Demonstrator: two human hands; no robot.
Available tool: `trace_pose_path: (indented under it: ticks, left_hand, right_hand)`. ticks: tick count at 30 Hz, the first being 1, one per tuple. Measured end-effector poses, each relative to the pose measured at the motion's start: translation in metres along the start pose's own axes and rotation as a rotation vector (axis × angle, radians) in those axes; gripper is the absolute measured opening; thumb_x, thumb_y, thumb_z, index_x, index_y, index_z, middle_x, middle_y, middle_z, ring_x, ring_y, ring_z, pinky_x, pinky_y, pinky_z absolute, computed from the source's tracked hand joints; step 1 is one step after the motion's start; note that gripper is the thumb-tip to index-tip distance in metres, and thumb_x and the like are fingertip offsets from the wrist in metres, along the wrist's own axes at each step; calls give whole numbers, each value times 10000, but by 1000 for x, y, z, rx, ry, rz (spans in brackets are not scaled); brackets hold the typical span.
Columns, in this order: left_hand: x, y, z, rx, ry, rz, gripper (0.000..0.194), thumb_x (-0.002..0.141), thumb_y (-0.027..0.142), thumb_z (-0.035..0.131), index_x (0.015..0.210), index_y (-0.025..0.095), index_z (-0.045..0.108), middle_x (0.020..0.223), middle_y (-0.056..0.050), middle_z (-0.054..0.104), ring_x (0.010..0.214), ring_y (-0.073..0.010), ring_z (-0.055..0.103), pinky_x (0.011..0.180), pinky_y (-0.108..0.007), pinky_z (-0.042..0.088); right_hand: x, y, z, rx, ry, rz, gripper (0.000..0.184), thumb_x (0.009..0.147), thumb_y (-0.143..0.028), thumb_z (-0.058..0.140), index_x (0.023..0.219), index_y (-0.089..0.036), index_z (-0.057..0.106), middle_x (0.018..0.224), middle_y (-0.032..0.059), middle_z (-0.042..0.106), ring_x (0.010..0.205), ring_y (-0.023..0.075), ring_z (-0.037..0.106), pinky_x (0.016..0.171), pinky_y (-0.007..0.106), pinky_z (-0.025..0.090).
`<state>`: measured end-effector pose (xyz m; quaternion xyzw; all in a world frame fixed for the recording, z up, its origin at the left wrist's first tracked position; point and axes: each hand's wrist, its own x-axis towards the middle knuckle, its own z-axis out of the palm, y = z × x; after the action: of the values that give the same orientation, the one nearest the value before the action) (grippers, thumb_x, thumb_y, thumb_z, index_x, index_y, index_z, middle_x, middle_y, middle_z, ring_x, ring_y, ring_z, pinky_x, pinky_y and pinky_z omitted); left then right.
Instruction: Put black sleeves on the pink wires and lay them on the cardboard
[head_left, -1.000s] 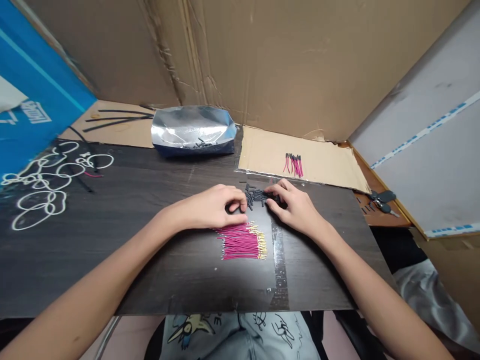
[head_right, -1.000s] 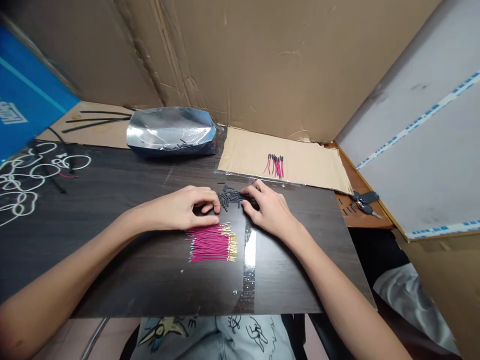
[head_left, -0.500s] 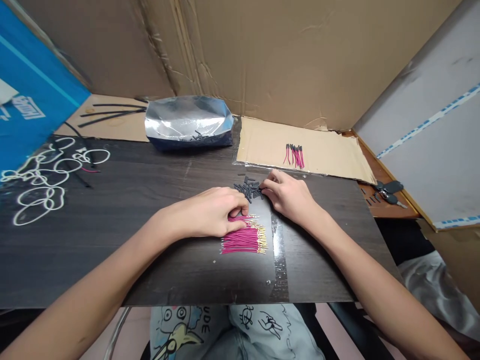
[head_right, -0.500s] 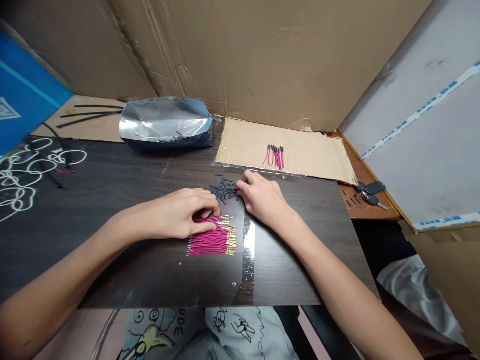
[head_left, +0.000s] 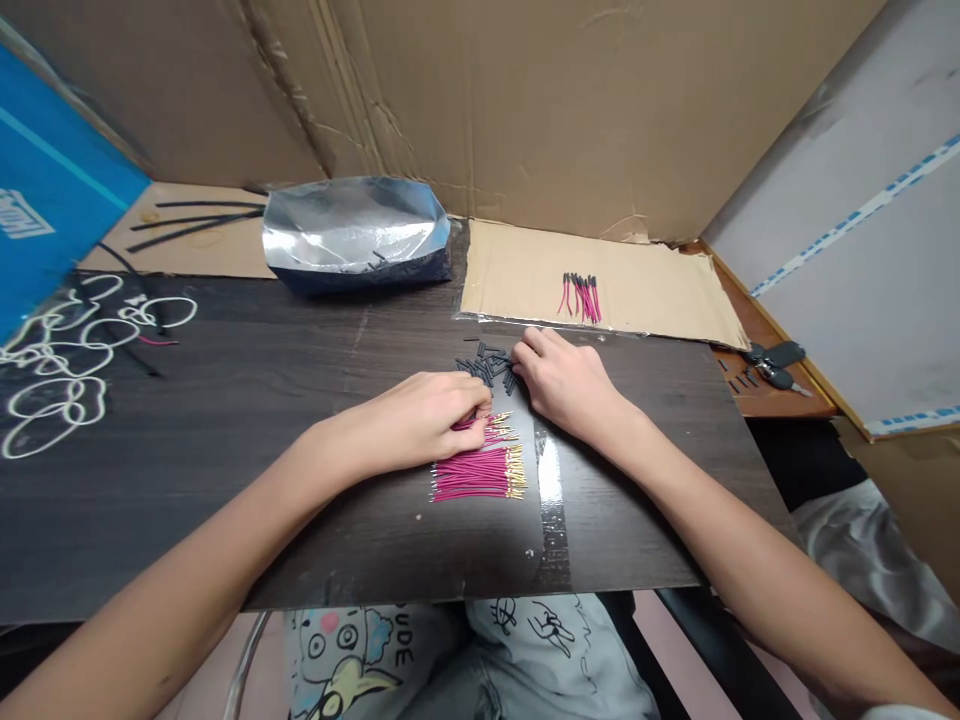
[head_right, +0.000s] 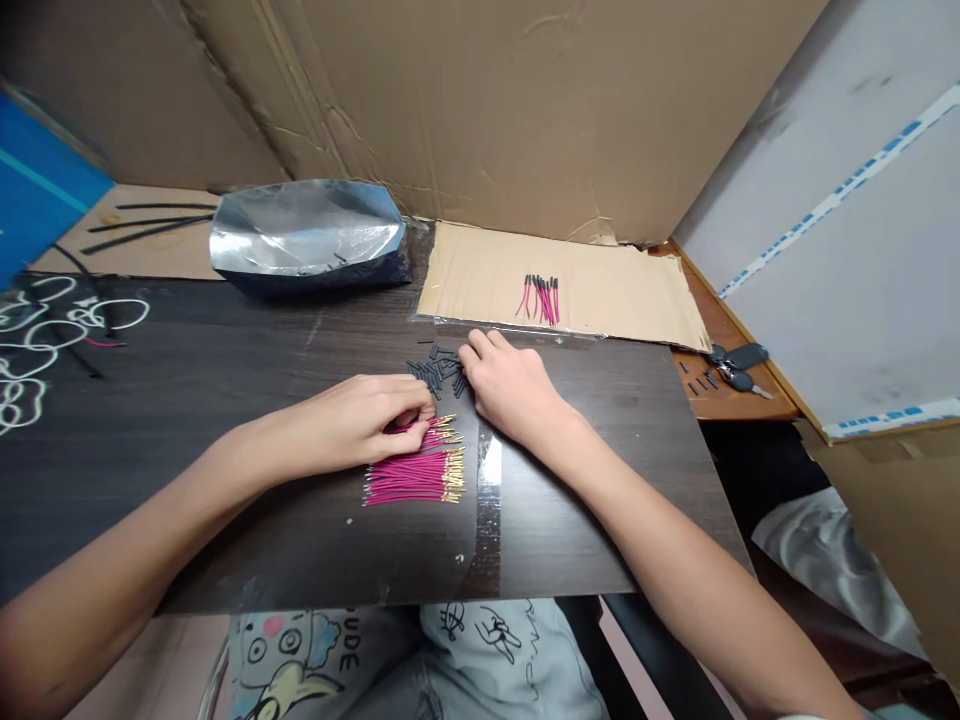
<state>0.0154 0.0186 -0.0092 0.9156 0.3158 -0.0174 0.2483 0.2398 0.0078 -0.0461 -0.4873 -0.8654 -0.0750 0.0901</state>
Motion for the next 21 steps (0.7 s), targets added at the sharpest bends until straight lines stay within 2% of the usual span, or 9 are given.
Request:
trace_pose_path:
  ticks: [6, 12, 17, 21]
  left_hand:
    - [2, -5, -1, -113, 70, 1, 172, 968, 254, 525, 833, 180, 602, 831, -8, 620, 748, -149, 537, 725, -287, 383]
    - [4, -8, -3, -255, 130, -30, 203, 992, 298, 541, 865, 174, 639, 745, 28, 626, 655, -112, 501, 670, -257, 371]
    - [3, -14, -4, -333, 158, -73, 226, 1022, 349, 528, 922, 179, 638, 683, 52, 582, 612, -100, 466, 626, -243, 353]
    - [4, -17, -4, -340, 188, -65, 237, 1034, 365, 529, 928, 178, 630, 658, 61, 547, 601, -96, 444, 611, -238, 341]
  right_hand:
    - [1, 0, 5, 29, -26, 44, 158, 1009, -149, 479, 1074, -113, 619, 1106, 194, 634, 1005, 291, 582, 509, 355, 242]
    - [-1, 8, 9, 127, 10, 56, 139, 1032, -188, 464, 1040, -157, 600, 1094, 186, 633, 1000, 304, 574, 532, 352, 280]
    - [-7, 7, 5, 407, 125, 95, 134, 1075, -261, 419, 1052, -199, 536, 1105, 122, 629, 955, 249, 603, 622, 341, 377]
    - [-9, -1, 3, 651, 167, 93, 97, 1069, -269, 417, 1028, -221, 491, 1065, 86, 614, 908, 218, 591, 730, 349, 437]
